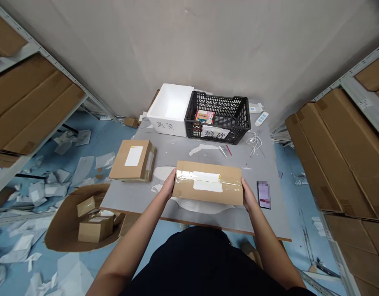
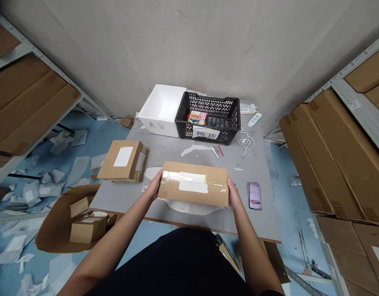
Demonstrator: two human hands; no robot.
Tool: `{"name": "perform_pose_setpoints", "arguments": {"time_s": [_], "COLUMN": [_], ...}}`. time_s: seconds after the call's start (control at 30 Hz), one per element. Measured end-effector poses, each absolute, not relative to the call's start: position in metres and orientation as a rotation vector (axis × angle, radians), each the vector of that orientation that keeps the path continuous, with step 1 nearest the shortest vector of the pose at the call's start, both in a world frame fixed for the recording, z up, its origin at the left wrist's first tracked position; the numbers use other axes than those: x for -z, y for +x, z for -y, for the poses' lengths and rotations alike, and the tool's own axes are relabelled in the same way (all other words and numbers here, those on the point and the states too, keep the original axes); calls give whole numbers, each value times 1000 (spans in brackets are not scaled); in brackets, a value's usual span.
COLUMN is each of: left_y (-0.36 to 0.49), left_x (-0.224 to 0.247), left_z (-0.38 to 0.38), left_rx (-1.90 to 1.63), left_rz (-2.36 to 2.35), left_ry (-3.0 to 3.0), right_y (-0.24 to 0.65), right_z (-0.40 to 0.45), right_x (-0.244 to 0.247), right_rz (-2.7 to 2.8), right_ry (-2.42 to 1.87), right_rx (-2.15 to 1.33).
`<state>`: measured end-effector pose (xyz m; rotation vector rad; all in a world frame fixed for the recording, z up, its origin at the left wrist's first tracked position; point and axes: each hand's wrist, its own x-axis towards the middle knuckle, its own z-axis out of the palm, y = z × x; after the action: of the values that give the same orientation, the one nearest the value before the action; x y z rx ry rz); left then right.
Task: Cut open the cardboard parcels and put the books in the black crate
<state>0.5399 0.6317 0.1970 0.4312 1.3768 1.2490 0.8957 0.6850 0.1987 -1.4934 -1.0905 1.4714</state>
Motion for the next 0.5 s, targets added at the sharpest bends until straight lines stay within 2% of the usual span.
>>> {"name": "perform_pose_setpoints", "arguments": {"time_s": [0.1,0.2,0.37,0.5], "left_y": [536,531,518,516], "left_x": [-199,-189,-154,-138], "left_z": [-630,-615,-582,-589], "left_rx": [-1439,-1451,-1252,-1045], "left_rz": [-1334,-1341,-1390,-1502], "left_ry": [578,573,401,377], "right_y": [899,901,895,882], "right_z": [-685,-676,-649,-649], "right_x": [-195,-179,-144,-131], "right_rz": [1037,977,891,856], "right_ry": [-1380,-1384,-1497,-1580], "right_rx": [-1478,-1476,-1565,-1589]}}
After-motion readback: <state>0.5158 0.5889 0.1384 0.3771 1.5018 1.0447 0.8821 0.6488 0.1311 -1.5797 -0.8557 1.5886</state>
